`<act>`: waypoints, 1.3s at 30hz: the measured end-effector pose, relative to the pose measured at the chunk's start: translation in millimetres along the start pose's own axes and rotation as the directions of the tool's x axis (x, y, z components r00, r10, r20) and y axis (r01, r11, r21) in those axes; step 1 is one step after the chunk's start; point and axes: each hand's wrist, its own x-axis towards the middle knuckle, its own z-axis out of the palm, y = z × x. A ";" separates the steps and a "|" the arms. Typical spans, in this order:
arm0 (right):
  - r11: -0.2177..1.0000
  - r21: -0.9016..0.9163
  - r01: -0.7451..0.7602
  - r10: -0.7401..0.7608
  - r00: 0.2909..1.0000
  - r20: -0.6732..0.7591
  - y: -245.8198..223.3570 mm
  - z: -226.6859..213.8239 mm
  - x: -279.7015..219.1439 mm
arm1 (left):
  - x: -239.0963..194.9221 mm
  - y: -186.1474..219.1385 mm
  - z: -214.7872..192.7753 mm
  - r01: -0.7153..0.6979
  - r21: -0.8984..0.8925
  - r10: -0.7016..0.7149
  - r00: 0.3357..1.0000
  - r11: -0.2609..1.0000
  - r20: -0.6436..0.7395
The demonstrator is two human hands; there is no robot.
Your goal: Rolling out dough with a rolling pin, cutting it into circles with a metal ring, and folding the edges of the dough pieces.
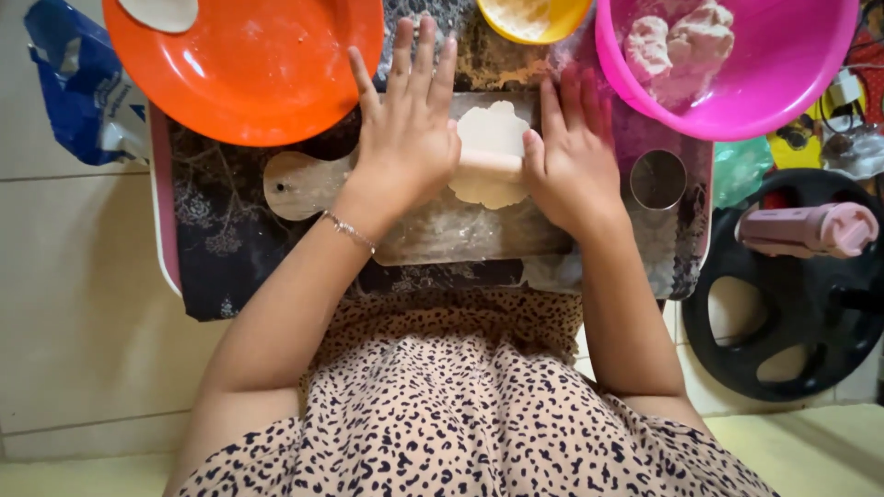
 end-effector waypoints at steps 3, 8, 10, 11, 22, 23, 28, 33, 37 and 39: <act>1.000 0.008 0.028 -0.029 0.999 0.018 -0.8 1.8 -13.4 | -11.9 3.8 2.2 0.002 0.009 -0.002 1.000 1.000 0.013; 1.000 -0.025 0.013 -0.013 1.000 -0.018 -2.4 5.7 -17.4 | -16.6 4.2 5.0 -0.019 0.026 0.020 0.999 0.999 -0.046; 1.000 -0.010 0.011 -0.011 0.999 -0.050 -0.3 7.6 -10.0 | -11.2 2.2 7.7 -0.015 0.048 0.018 0.998 0.999 -0.066; 1.000 0.002 -0.025 0.025 1.000 -0.007 1.4 6.0 -1.5 | -5.1 0.7 7.0 -0.016 0.043 0.019 0.997 0.999 -0.081; 0.998 -0.015 0.057 -0.057 0.997 -0.042 -8.1 4.7 -40.0 | -40.0 17.4 -6.1 0.009 0.034 -0.012 0.996 0.999 0.083; 0.999 -0.010 0.052 -0.053 0.998 -0.047 -7.8 5.7 -40.4 | -41.7 17.3 -5.2 0.001 0.029 -0.003 0.999 1.000 0.052; 0.999 -0.020 0.037 -0.039 0.997 -0.069 2.8 7.5 -9.0 | -15.9 8.2 -0.7 0.015 0.070 -0.015 1.000 0.997 -0.010; 0.999 -0.030 0.030 -0.029 0.999 0.013 3.0 5.2 -7.4 | -17.5 7.4 3.9 0.019 0.033 -0.019 1.000 0.999 -0.008; 0.998 -0.029 0.049 -0.050 0.998 -0.023 -3.9 10.9 -47.2 | -53.2 17.4 2.5 0.005 0.121 -0.025 0.986 0.993 0.164; 0.989 -0.048 0.140 -0.146 0.975 -0.167 2.4 25.4 -64.6 | -73.3 18.6 23.5 -0.073 -0.005 0.072 0.990 0.997 -0.122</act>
